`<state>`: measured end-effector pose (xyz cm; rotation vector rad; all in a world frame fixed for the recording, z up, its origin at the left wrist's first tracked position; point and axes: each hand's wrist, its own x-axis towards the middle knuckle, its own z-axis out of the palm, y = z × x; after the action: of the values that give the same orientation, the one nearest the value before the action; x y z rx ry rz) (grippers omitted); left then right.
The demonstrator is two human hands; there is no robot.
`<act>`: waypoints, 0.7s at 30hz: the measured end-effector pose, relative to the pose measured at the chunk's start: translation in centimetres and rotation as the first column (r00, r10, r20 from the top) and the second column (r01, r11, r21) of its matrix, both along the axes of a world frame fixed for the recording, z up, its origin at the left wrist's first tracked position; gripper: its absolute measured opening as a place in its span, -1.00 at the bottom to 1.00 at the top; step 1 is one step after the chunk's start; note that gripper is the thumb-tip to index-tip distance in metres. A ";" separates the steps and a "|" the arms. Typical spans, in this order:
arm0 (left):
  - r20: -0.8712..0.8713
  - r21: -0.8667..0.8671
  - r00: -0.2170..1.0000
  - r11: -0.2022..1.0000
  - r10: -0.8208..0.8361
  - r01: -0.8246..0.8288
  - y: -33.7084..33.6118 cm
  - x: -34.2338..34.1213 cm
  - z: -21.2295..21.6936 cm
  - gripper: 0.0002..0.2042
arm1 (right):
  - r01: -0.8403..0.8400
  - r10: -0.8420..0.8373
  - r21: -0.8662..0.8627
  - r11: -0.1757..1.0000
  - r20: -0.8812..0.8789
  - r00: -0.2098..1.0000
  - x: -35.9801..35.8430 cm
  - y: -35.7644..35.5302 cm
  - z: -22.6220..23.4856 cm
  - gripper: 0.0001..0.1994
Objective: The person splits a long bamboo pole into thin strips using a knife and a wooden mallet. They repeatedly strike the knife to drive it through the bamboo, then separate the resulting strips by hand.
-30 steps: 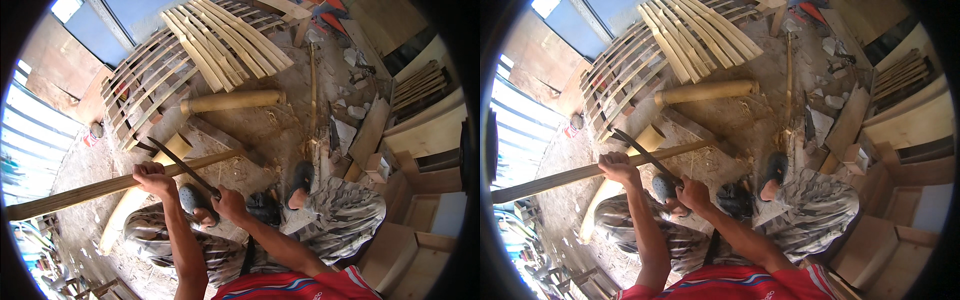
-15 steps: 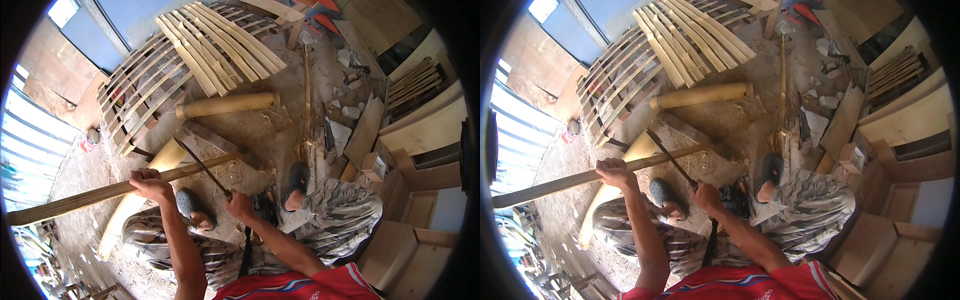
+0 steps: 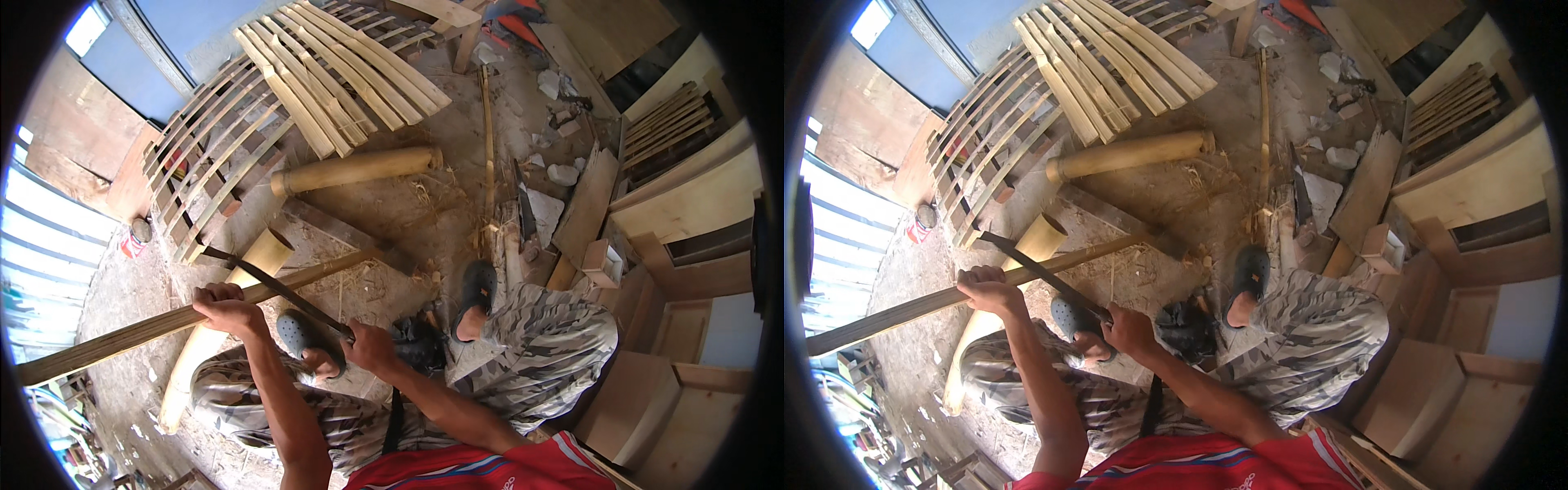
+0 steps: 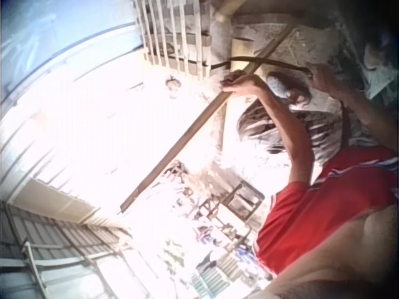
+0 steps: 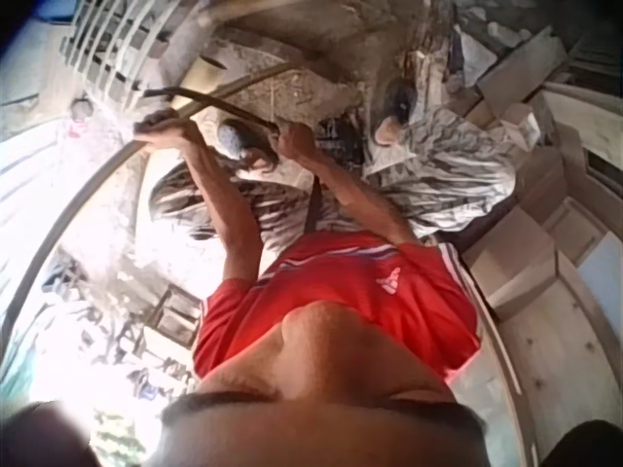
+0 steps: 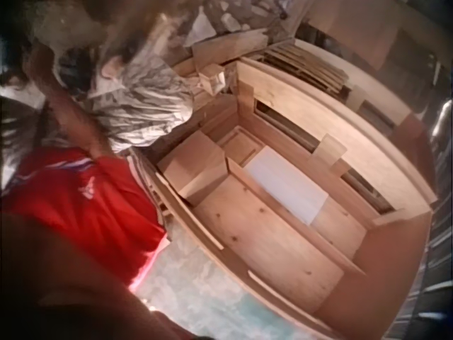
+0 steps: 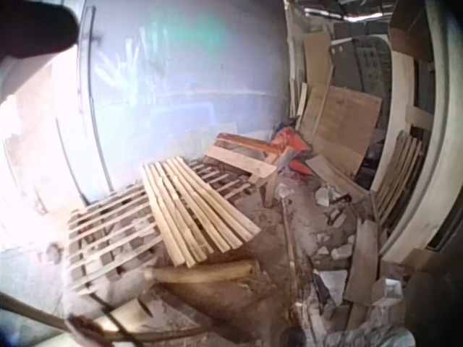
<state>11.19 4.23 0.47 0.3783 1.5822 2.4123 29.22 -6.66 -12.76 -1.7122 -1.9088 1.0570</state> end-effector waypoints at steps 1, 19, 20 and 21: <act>0.011 0.003 1.000 1.000 -0.014 0.013 0.1 0.4 0.0 -0.60 | 0.072 -0.071 -0.038 0.997 0.037 0.997 0.5 -0.1 -2.7 -0.67; 0.015 0.029 1.000 1.000 -0.008 0.008 0.9 -0.1 0.3 -0.63 | 0.079 -0.074 -0.040 0.996 0.122 0.990 3.4 0.7 -2.9 -0.69; 0.001 0.042 0.999 0.998 -0.050 0.049 0.9 0.0 0.3 -0.62 | 0.057 -0.057 0.008 0.998 0.090 0.994 3.0 0.6 -2.6 -0.68; -0.010 0.050 0.999 0.997 -0.052 0.052 1.0 0.1 0.1 -0.62 | 0.084 -0.084 0.001 0.996 0.096 0.992 3.1 0.7 -3.4 -0.69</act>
<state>11.31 5.27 0.61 0.4344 1.4986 2.4180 32.33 -5.93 -16.14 -1.8596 -1.8744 0.9631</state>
